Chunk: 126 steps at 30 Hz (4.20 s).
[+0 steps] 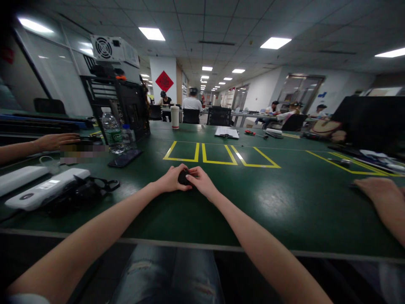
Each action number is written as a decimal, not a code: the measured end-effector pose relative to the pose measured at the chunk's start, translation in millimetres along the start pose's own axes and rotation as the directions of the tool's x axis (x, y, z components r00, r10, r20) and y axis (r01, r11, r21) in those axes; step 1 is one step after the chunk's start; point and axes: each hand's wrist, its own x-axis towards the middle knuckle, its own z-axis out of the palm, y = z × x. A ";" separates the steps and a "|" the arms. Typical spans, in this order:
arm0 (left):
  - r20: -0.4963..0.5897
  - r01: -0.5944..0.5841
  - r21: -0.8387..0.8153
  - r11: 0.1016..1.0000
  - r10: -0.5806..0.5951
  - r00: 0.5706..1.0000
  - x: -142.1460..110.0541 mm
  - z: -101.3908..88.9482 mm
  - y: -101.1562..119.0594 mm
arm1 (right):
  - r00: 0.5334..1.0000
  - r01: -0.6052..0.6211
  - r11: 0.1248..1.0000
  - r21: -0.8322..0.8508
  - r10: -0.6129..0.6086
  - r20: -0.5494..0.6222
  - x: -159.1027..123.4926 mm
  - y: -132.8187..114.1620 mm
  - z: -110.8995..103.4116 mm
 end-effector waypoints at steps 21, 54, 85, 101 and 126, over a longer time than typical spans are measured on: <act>0.020 0.019 -0.038 0.999 -0.018 1.000 -0.4 -2.2 1.5 | 0.999 0.052 0.984 -0.173 -0.053 -0.001 0.8 2.2 0.8; 0.010 -0.021 -0.033 0.999 0.022 1.000 0.9 1.0 -2.9 | 0.989 0.145 0.979 -0.143 -0.138 0.056 -5.4 0.8 0.9; 0.011 0.005 -0.017 1.000 -0.005 1.000 1.0 3.4 -5.0 | 0.999 0.028 0.983 -0.184 -0.021 0.040 -3.4 -2.8 -1.4; 0.035 0.040 -0.012 0.999 -0.039 0.999 1.0 -0.3 -0.7 | 0.999 0.026 0.989 -0.144 -0.021 0.036 -2.6 -0.3 -0.1; 0.006 0.004 -0.018 1.000 -0.004 1.000 0.2 0.0 0.5 | 0.991 0.128 0.991 -0.042 -0.126 0.042 -2.0 -0.2 0.0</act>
